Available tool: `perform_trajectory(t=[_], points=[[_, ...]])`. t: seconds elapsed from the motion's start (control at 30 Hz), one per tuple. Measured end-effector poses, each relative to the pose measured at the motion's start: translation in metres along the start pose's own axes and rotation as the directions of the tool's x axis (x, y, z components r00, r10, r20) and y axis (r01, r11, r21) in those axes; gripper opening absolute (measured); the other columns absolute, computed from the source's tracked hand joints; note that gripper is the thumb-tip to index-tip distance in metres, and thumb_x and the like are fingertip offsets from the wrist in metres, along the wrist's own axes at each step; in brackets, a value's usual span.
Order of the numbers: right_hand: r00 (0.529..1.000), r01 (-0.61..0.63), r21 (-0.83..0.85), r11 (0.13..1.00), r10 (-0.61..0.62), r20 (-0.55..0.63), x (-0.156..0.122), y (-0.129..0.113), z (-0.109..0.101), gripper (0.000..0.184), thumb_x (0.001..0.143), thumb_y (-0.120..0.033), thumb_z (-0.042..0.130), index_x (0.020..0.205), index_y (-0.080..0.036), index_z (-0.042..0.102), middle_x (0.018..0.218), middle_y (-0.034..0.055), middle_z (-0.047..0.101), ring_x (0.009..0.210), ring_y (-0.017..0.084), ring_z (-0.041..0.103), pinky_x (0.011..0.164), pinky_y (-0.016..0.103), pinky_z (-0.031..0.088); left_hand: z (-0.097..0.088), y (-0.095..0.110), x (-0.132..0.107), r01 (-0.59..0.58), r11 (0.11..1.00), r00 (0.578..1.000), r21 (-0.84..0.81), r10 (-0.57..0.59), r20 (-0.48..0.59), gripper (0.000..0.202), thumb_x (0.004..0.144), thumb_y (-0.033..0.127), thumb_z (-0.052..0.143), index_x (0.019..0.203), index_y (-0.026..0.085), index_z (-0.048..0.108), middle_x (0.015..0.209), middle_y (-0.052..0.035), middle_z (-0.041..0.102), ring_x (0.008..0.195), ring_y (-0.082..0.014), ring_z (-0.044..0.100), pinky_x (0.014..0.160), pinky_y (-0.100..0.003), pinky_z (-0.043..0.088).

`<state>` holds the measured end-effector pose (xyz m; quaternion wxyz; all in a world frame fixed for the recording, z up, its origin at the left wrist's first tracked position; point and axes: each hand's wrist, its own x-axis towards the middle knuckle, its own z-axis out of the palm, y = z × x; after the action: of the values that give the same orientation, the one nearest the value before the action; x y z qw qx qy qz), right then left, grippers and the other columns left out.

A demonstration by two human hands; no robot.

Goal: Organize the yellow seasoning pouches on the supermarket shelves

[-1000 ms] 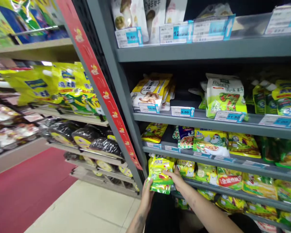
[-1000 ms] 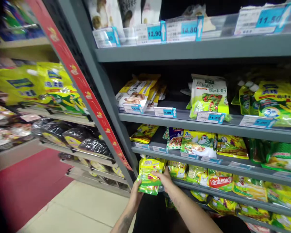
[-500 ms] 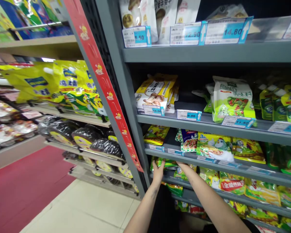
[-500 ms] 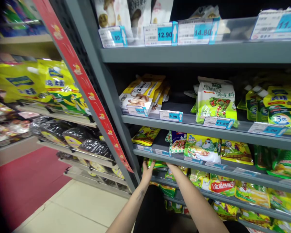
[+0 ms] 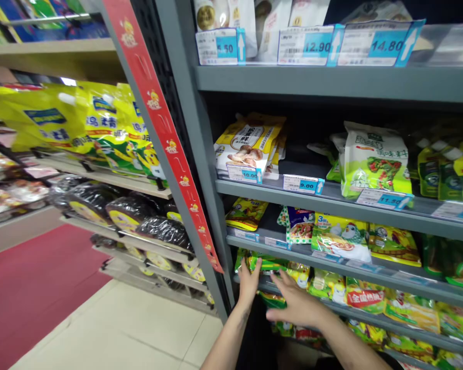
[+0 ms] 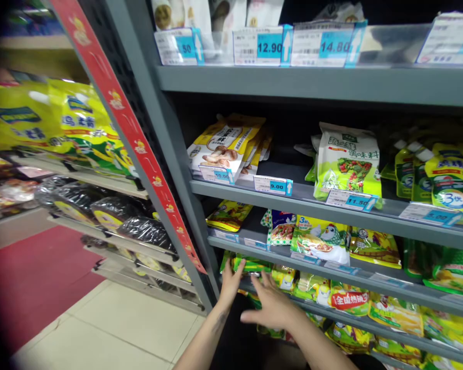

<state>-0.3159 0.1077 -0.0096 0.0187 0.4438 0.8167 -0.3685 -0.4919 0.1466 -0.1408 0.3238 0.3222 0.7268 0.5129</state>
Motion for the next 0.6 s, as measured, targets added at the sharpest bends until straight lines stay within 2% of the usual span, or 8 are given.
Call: perform_trajectory(t=[0.07,0.17,0.2,0.27,0.33,0.37,0.43,0.6], points=[[0.991,0.12,-0.023,0.993,-0.118,0.068,-0.039,-0.014,-0.028,0.084,0.076,-0.057,0.069,0.148,-0.035,0.031,0.158,0.002,0.01,0.147,0.026,0.012,0.122,0.045,0.021,-0.008,0.015,-0.02,-0.009,0.999,1.0,0.052,0.01,-0.022,0.088,0.086,0.053,0.053,0.148,0.0,0.019,0.152,-0.0296,0.022,0.144,-0.0333,0.025,0.116,-0.042,0.023],[0.956,0.095,-0.159,0.983,-0.135,-0.261,-0.072,-0.017,-0.072,0.069,0.084,-0.065,0.055,0.145,-0.038,0.037,0.155,-0.0031,0.022,0.146,0.023,0.02,0.121,0.048,0.023,-0.034,0.053,-0.069,-0.149,0.981,0.986,0.123,0.138,0.09,0.085,0.087,0.058,0.048,0.149,0.005,0.024,0.156,-0.0223,0.021,0.146,-0.0299,0.02,0.119,-0.042,0.018],[0.901,0.059,-0.211,0.976,-0.143,-0.409,-0.075,-0.011,-0.086,0.064,0.086,-0.066,0.051,0.141,-0.035,0.044,0.152,-0.0011,0.031,0.142,0.024,0.029,0.12,0.049,0.027,-0.045,0.07,-0.087,-0.199,0.969,0.964,0.146,0.167,0.205,0.078,0.086,0.06,0.049,0.145,0.01,0.036,0.153,-0.0181,0.032,0.144,-0.0296,0.025,0.118,-0.042,0.021],[0.714,-0.075,-0.298,0.952,-0.157,-0.682,-0.07,0.01,-0.108,0.056,0.09,-0.063,0.045,0.128,-0.025,0.059,0.137,0.0062,0.051,0.129,0.027,0.046,0.113,0.048,0.038,-0.064,0.11,-0.117,-0.35,0.924,0.848,0.156,0.242,0.472,0.058,0.085,0.061,0.051,0.127,0.021,0.059,0.136,-0.0105,0.056,0.131,-0.0283,0.047,0.11,-0.038,0.035],[0.546,-0.306,-0.36,0.881,-0.147,-0.825,-0.057,0.035,-0.125,0.058,0.089,-0.062,0.047,0.12,-0.016,0.064,0.125,0.0142,0.059,0.12,0.034,0.051,0.102,0.052,0.046,-0.075,0.151,-0.129,-0.472,0.878,0.738,0.083,0.342,0.581,0.042,0.089,0.057,0.049,0.104,0.024,0.07,0.113,-0.0054,0.069,0.108,-0.0245,0.062,0.092,-0.032,0.047],[0.523,-0.374,-0.404,0.835,-0.171,-0.835,-0.052,0.046,-0.131,0.059,0.089,-0.062,0.049,0.124,-0.017,0.062,0.129,0.0137,0.056,0.124,0.036,0.047,0.103,0.052,0.045,-0.075,0.17,-0.127,-0.529,0.848,0.692,0.035,0.408,0.595,0.039,0.09,0.054,0.047,0.096,0.024,0.071,0.102,-0.0037,0.071,0.097,-0.0223,0.065,0.084,-0.029,0.048],[0.549,-0.415,-0.496,0.763,-0.225,-0.805,-0.045,0.065,-0.139,0.06,0.088,-0.062,0.051,0.134,-0.023,0.055,0.138,0.0096,0.049,0.131,0.036,0.04,0.108,0.051,0.041,-0.062,0.203,-0.109,-0.613,0.79,0.662,-0.006,0.517,0.543,0.035,0.092,0.048,0.047,0.091,0.022,0.071,0.092,-0.0021,0.072,0.088,-0.0202,0.066,0.078,-0.027,0.047],[0.593,-0.428,-0.47,0.772,-0.153,-0.791,-0.053,0.08,-0.141,0.068,0.085,-0.068,0.051,0.142,-0.032,0.045,0.146,0.006,0.041,0.135,0.035,0.037,0.112,0.052,0.035,0.011,0.242,-0.043,-0.65,0.735,0.731,0.191,0.536,0.422,0.024,0.085,0.025,0.055,0.101,0.017,0.071,0.109,-0.0092,0.071,0.104,-0.025,0.063,0.089,-0.03,0.045]])
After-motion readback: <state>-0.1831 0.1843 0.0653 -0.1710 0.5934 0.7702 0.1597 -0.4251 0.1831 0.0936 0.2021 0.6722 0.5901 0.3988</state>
